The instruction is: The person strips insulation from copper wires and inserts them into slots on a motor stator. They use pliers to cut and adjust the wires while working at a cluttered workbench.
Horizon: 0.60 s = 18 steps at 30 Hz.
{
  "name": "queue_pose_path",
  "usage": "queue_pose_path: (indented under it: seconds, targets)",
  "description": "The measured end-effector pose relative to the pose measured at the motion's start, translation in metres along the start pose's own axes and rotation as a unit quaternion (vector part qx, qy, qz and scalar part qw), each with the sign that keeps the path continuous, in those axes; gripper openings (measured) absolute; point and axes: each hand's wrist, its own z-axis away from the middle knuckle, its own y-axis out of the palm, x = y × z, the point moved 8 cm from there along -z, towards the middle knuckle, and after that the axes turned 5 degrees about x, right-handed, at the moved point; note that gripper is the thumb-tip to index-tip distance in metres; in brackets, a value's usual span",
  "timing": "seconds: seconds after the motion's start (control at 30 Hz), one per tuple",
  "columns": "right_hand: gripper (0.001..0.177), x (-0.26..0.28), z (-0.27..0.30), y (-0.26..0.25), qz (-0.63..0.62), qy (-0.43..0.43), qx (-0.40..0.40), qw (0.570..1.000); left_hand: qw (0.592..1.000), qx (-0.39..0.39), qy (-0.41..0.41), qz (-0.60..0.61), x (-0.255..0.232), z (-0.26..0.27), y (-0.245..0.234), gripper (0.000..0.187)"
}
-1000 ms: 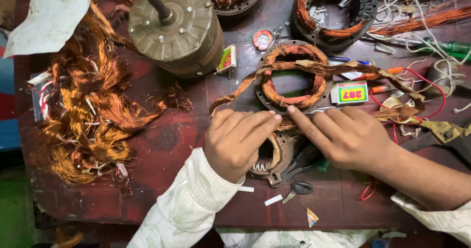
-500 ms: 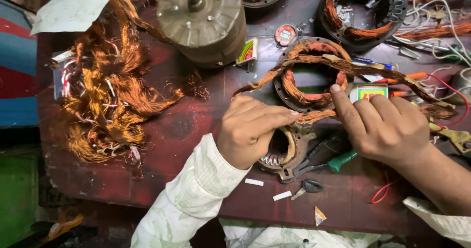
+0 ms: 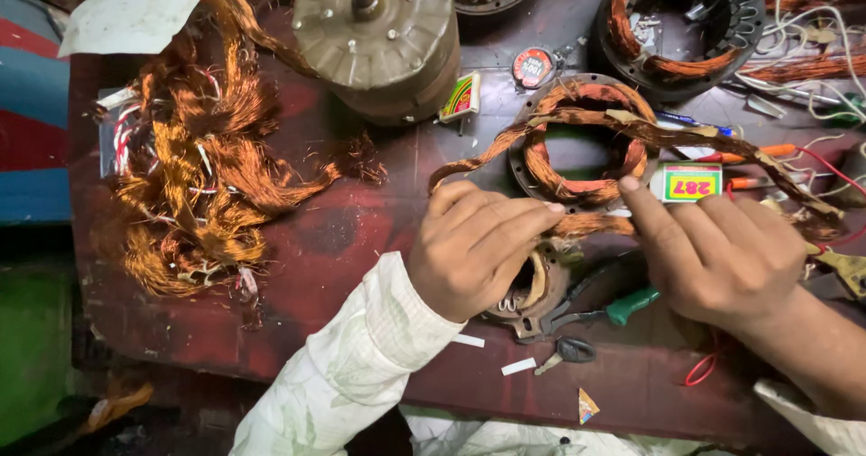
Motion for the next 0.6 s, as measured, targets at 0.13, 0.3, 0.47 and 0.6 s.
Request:
queue_pose_path:
  seconds: [0.13, 0.3, 0.47, 0.6]
  targets:
    - [0.040, 0.004, -0.002, 0.000, -0.025, -0.011, 0.002, 1.000, 1.000, 0.015, 0.022, -0.010, -0.002, 0.000, -0.001, 0.032]
    - [0.041, 0.002, 0.002, 0.003, -0.098, -0.007, 0.009, 0.995, 0.998, 0.006, -0.010, 0.062, 0.005, 0.002, -0.002, 0.027]
    - [0.050, 0.010, 0.005, 0.010, -0.166, -0.065, 0.019, 0.984, 0.987, 0.035, -0.042, 0.154, 0.011, 0.002, -0.004, 0.021]
    - [0.053, 0.012, 0.009, 0.014, -0.166, -0.073, 0.027, 0.983, 0.976, 0.052, -0.077, 0.198, 0.015, 0.004, 0.000, 0.018]
